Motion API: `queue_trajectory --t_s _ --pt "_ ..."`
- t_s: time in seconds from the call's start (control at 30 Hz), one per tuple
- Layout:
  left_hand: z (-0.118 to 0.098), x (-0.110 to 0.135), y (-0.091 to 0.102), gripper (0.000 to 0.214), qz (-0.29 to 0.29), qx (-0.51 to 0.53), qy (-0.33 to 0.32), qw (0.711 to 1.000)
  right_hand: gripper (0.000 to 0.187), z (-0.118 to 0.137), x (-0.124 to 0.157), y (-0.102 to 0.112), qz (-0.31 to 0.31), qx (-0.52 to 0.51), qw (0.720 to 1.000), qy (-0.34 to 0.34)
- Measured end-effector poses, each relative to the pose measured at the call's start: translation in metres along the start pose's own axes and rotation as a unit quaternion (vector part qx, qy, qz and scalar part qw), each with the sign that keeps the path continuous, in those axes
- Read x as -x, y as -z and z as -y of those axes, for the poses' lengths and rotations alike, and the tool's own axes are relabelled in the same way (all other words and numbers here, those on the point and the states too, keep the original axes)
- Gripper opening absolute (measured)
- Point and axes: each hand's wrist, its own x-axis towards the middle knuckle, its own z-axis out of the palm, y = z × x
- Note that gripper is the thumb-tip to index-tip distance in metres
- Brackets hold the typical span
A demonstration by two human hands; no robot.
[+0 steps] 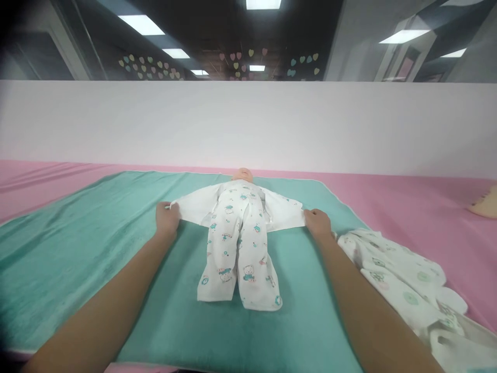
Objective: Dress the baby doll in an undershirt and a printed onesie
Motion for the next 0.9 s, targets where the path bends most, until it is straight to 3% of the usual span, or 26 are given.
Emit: queue_trajectory --t_s 0.07,0.13,0.23,0.27,0.33,0.43,0.5,0.63,0.77,0.9 --pt "0.005 0.001 0.004 0.020 0.018 -0.014 -0.002 1.000 0.017 -0.002 -0.001 0.004 0.026 0.040 0.999 -0.006" --pt "-0.002 0.007 0.002 0.027 0.026 -0.059 -0.053 0.997 0.011 0.006 0.001 0.001 0.012 0.079 0.996 0.039" --pt "-0.023 0.017 -0.018 0.040 0.024 -0.159 -0.223 0.961 0.016 0.045 0.010 -0.020 -0.058 0.072 0.972 0.216" --pt "-0.031 0.018 -0.028 0.040 0.034 -0.182 -0.276 0.943 0.021 0.065 0.013 -0.032 -0.051 0.054 0.958 0.277" --pt "-0.041 0.016 -0.052 0.040 0.075 -0.201 -0.338 0.916 0.027 0.110 0.019 -0.060 0.058 0.034 0.929 0.364" --pt "-0.043 0.006 -0.083 0.044 0.104 -0.223 -0.367 0.897 0.030 0.177 0.020 -0.109 0.183 0.095 0.873 0.441" --pt "-0.039 -0.003 -0.095 0.044 0.102 -0.248 -0.363 0.892 0.032 0.211 0.015 -0.138 0.250 0.192 0.831 0.458" --pt "-0.034 -0.015 -0.099 0.041 0.119 -0.277 -0.358 0.884 0.018 0.246 -0.002 -0.173 0.333 0.263 0.790 0.443" --pt "-0.038 -0.017 -0.094 0.037 0.134 -0.261 -0.358 0.886 0.018 0.249 -0.011 -0.181 0.398 0.278 0.761 0.430" --pt "-0.043 -0.014 -0.093 0.037 0.127 -0.279 -0.342 0.888 0.027 0.240 -0.008 -0.184 0.384 0.278 0.771 0.426"
